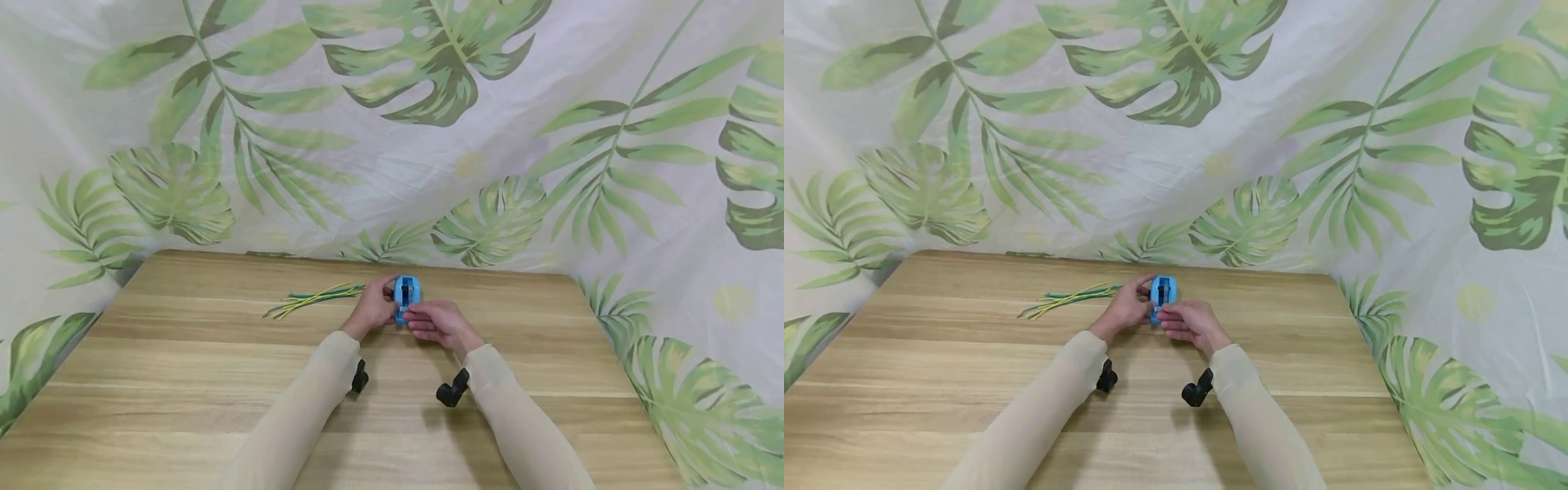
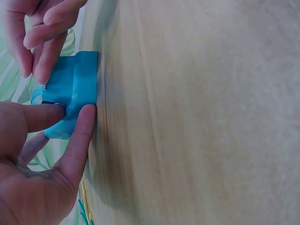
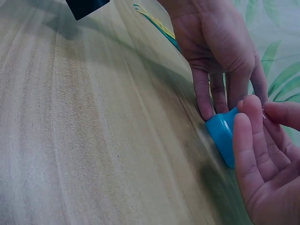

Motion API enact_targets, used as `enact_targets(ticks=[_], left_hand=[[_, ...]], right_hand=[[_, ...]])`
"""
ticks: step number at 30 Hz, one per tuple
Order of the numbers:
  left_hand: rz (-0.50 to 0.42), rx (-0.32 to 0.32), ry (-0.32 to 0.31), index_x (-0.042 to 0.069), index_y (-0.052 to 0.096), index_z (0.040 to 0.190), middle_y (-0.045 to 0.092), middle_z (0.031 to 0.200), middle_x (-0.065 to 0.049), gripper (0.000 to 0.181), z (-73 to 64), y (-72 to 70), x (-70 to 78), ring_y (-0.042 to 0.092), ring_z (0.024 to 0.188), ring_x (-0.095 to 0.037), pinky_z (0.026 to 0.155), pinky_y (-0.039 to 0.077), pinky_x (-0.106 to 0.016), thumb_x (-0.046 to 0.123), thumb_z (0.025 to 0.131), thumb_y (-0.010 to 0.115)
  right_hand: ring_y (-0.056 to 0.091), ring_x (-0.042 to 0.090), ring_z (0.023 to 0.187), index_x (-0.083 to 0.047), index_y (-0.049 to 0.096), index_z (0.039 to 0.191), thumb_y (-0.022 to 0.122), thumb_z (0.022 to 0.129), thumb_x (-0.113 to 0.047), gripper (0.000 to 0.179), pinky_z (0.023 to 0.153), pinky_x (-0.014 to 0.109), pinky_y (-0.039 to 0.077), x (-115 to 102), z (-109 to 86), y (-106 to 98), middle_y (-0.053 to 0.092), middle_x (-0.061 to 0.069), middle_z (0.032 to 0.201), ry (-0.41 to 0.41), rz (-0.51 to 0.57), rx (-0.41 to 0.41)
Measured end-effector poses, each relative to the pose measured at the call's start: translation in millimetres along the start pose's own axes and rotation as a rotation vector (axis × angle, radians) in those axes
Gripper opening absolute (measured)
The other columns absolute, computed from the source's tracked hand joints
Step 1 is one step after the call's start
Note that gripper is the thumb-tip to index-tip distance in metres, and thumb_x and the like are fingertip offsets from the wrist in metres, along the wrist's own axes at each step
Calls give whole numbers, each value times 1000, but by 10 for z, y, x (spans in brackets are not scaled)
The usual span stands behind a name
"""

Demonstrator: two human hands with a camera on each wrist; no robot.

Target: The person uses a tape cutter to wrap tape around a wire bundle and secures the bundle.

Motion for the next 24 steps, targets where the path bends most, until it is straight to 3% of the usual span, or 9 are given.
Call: enact_targets(ticks=[24], left_hand=[[22, 3, 10, 12, 44, 152, 56, 125, -23, 65, -5, 11, 12, 61, 96, -30, 61, 58, -31, -7, 93, 63]], right_hand=[[72, 19, 79, -1, 68, 99, 64, 97, -4, 6, 72, 33, 59, 96, -34, 10, 73, 7, 82, 2, 90, 5]])
Point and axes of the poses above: each hand's wrist, its own z-axis towards the middle knuckle, its own y-axis out of the palm, x = y × z, the point moved 5 cm from there along z, towards the middle knuckle
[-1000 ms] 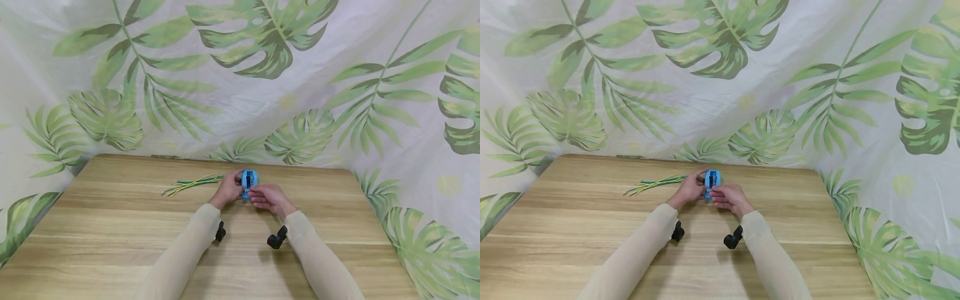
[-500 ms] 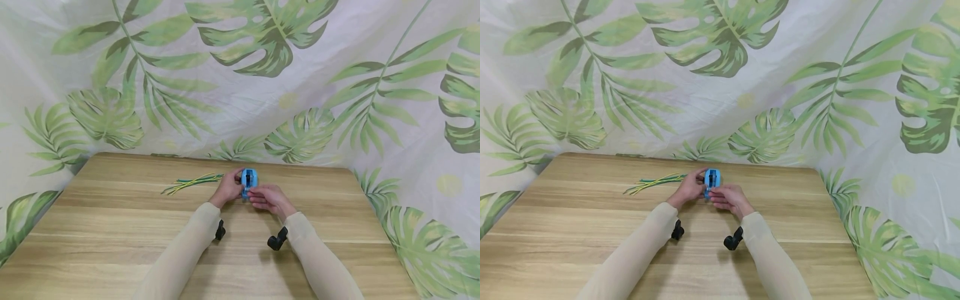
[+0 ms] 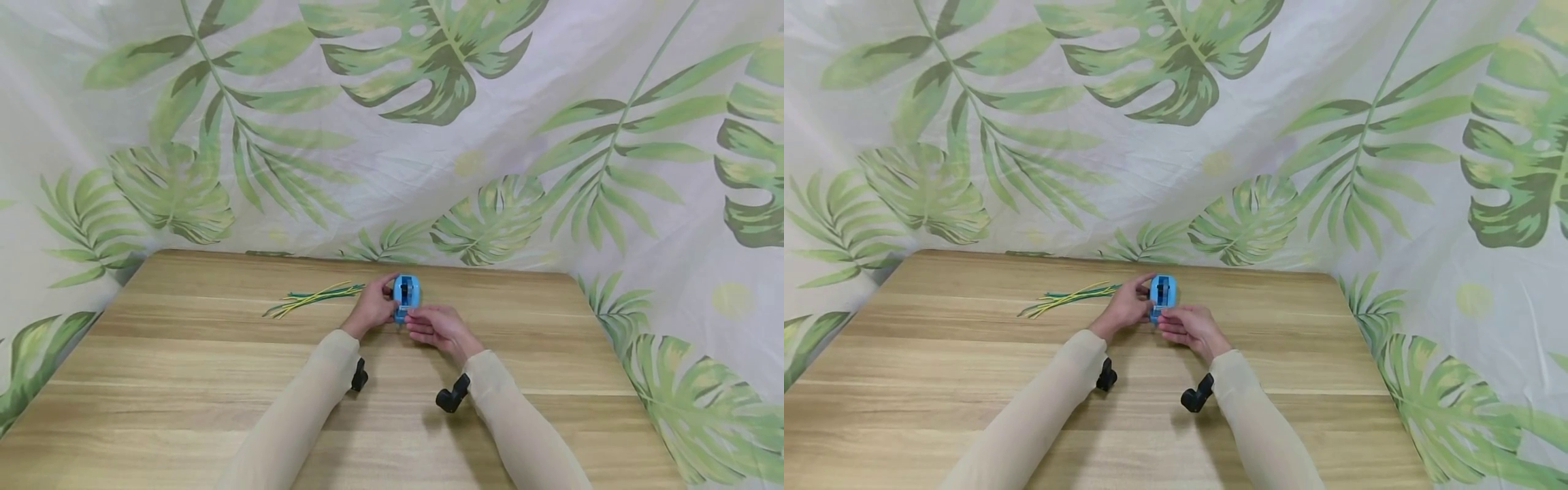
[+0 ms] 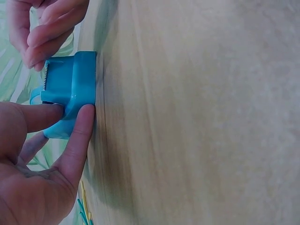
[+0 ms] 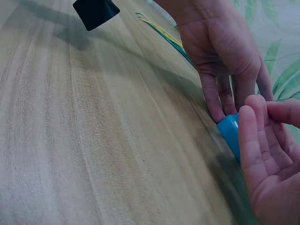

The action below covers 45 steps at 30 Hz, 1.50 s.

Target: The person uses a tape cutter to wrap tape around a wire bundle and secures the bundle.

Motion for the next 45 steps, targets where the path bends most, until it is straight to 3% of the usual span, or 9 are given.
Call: enact_targets(ticks=[7, 14, 21, 45], left_hand=[[-15, 1, -8, 12, 44, 153, 55, 127, -23, 65, 0, 0, -8, 62, 93, -30, 60, 58, -31, -7, 93, 62], [-10, 6, -7, 12, 44, 152, 55, 126, -22, 65, -8, -6, 3, 61, 95, -30, 62, 58, -31, -8, 93, 62], [-7, 8, -18, 14, 44, 153, 55, 126, -22, 67, 3, 4, 8, 61, 94, -30, 62, 58, -30, -7, 93, 63], [-9, 11, -30, 15, 44, 153, 57, 125, -21, 66, 14, 3, -16, 62, 92, -29, 62, 58, -30, -6, 94, 64]], right_hand=[[71, 16, 74, 8, 63, 113, 61, 98, -1, 18, 72, 33, 59, 21, -20, 25, 73, 7, 80, -13, 19, -21], [71, 16, 74, 4, 66, 104, 61, 97, 1, 9, 72, 32, 59, 39, -31, 17, 73, 8, 80, -9, 33, -20], [72, 17, 76, 9, 64, 111, 59, 97, 3, 16, 74, 32, 59, 58, -52, 6, 73, 11, 82, -11, 66, -31], [72, 16, 74, 9, 65, 107, 59, 97, 4, 13, 73, 31, 59, 111, -108, 22, 73, 10, 80, -6, 81, -36]])
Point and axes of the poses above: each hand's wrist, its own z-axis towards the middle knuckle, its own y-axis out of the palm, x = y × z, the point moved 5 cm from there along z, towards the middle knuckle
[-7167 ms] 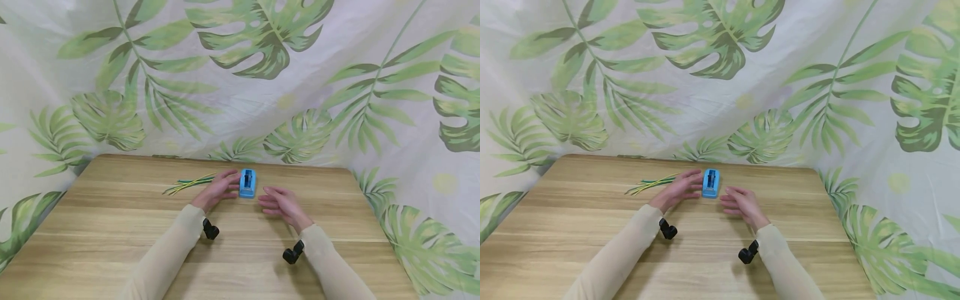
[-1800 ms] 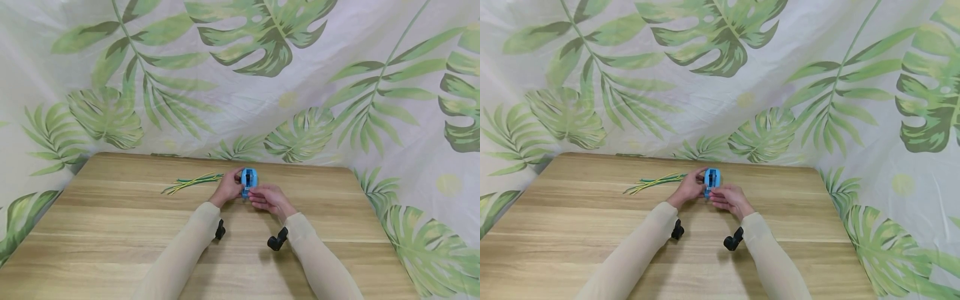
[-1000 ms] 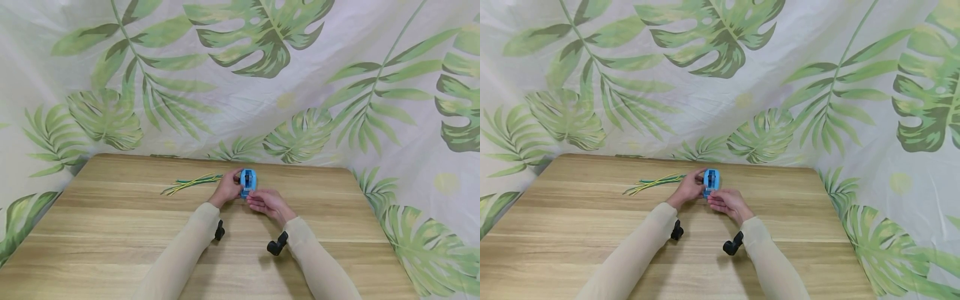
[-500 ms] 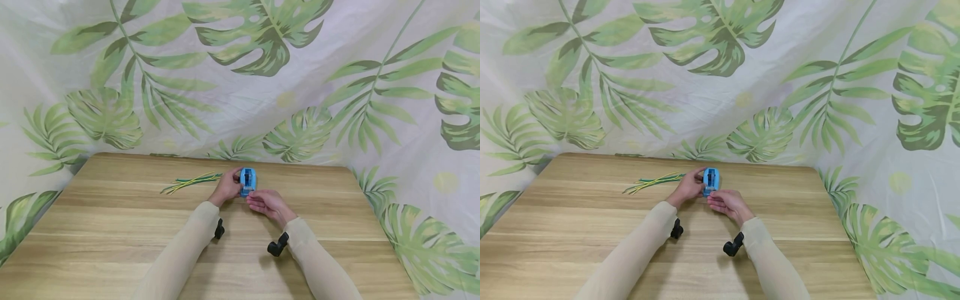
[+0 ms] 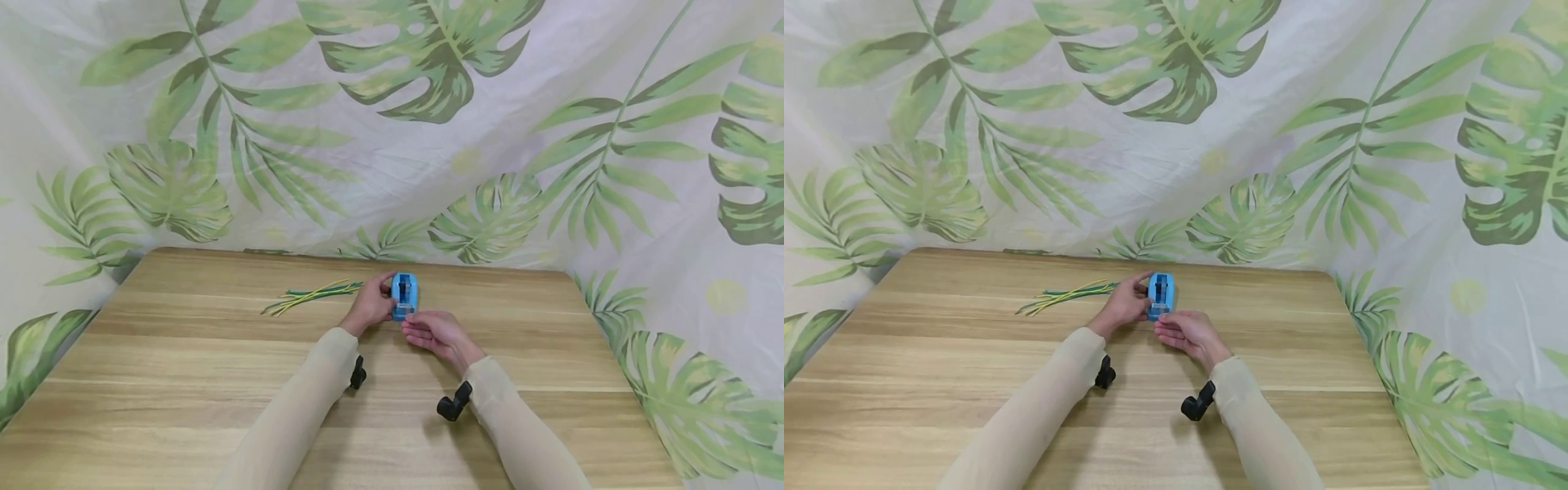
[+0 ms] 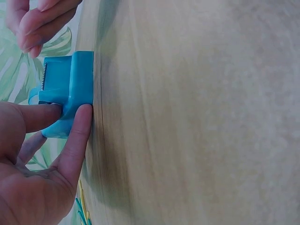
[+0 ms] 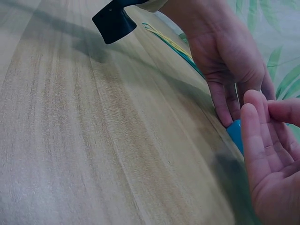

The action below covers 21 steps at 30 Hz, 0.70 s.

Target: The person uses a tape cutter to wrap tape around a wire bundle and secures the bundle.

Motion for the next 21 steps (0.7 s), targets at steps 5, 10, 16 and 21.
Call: enact_targets(ticks=[5, 10, 16, 21], left_hand=[[1, 4, 5, 15, 44, 153, 57, 124, -21, 66, 2, -13, 4, 62, 93, -29, 62, 58, -30, -6, 93, 64], [1, 1, 0, 16, 44, 153, 56, 126, -21, 67, -3, -11, -3, 62, 95, -30, 62, 58, -29, -6, 93, 64], [-6, -1, -3, 16, 43, 153, 56, 127, -21, 67, -16, -7, -6, 61, 98, -31, 63, 58, -30, -6, 93, 64], [-3, 0, -4, 16, 43, 154, 56, 127, -21, 67, -21, -5, -1, 61, 99, -31, 63, 58, -29, -6, 94, 63]], right_hand=[[72, 17, 75, 6, 68, 103, 61, 96, 3, 10, 73, 31, 59, 12, -3, 7, 73, 11, 83, 6, 1, -1], [72, 18, 76, 12, 64, 113, 61, 96, 1, 20, 75, 32, 59, 33, -23, 13, 74, 12, 85, 11, -16, -11], [72, 17, 77, 7, 67, 105, 61, 97, 1, 12, 76, 31, 58, 61, -36, 18, 73, 12, 86, 19, -30, -27], [72, 18, 79, 6, 68, 105, 62, 96, 0, 12, 79, 33, 58, 68, -62, 12, 74, 13, 88, 20, -38, -24]])
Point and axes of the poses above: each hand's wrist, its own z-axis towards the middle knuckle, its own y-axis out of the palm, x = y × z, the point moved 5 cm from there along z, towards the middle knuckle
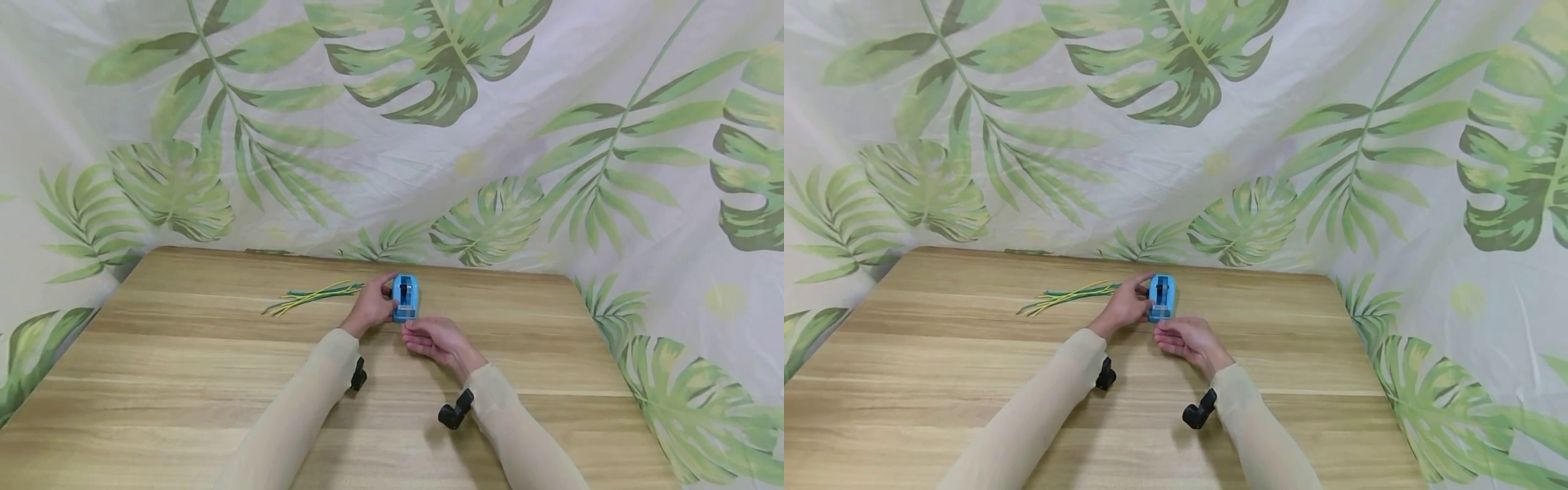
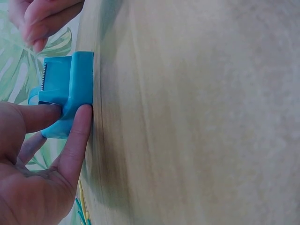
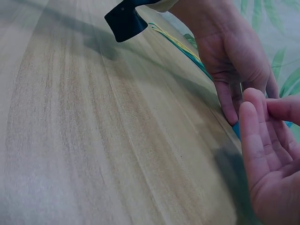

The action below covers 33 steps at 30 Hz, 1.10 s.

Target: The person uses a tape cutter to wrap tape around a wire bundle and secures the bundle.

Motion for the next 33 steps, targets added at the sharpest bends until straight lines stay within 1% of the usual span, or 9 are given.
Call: enact_targets(ticks=[4, 13, 19, 24, 31, 33], left_hand=[[4, 6, 1, 16, 43, 153, 56, 127, -21, 67, 0, -7, 9, 61, 99, -31, 63, 58, -29, -6, 93, 64], [7, 6, 5, 15, 44, 153, 56, 128, -22, 67, 10, -7, -5, 62, 98, -31, 62, 58, -29, -6, 93, 64], [10, 14, 8, 15, 44, 153, 57, 127, -22, 67, 5, -8, 3, 62, 97, -31, 62, 58, -29, -6, 93, 64], [1, 11, 3, 16, 44, 153, 56, 127, -22, 67, 9, -2, -3, 62, 98, -31, 62, 58, -29, -6, 93, 64], [-3, 9, 6, 15, 43, 153, 56, 127, -22, 67, 14, 2, -8, 61, 99, -32, 62, 58, -29, -6, 93, 64], [-2, 8, 1, 16, 43, 154, 56, 128, -22, 68, 11, 3, -12, 62, 98, -32, 62, 58, -28, -6, 93, 65]], right_hand=[[72, 18, 80, 6, 68, 104, 62, 96, 0, 12, 79, 34, 58, 3, -16, -10, 74, 14, 89, 3, 1, 6], [71, 17, 79, 3, 69, 100, 61, 97, -2, 10, 79, 33, 58, 30, -30, -9, 73, 11, 88, 1, -16, -30], [71, 17, 78, 0, 69, 97, 61, 97, -1, 8, 78, 32, 58, 43, -44, -11, 73, 11, 88, 10, -6, -32], [71, 16, 78, 0, 68, 98, 61, 97, -1, 7, 77, 32, 58, 47, -54, -11, 73, 10, 87, 19, -8, -41], [72, 16, 78, -2, 69, 96, 62, 97, -2, 7, 78, 32, 58, 38, -75, -9, 73, 9, 88, 22, -16, -50], [72, 16, 79, -2, 69, 98, 62, 97, -2, 7, 78, 32, 58, 36, -88, -9, 74, 10, 89, 23, -21, -54]])
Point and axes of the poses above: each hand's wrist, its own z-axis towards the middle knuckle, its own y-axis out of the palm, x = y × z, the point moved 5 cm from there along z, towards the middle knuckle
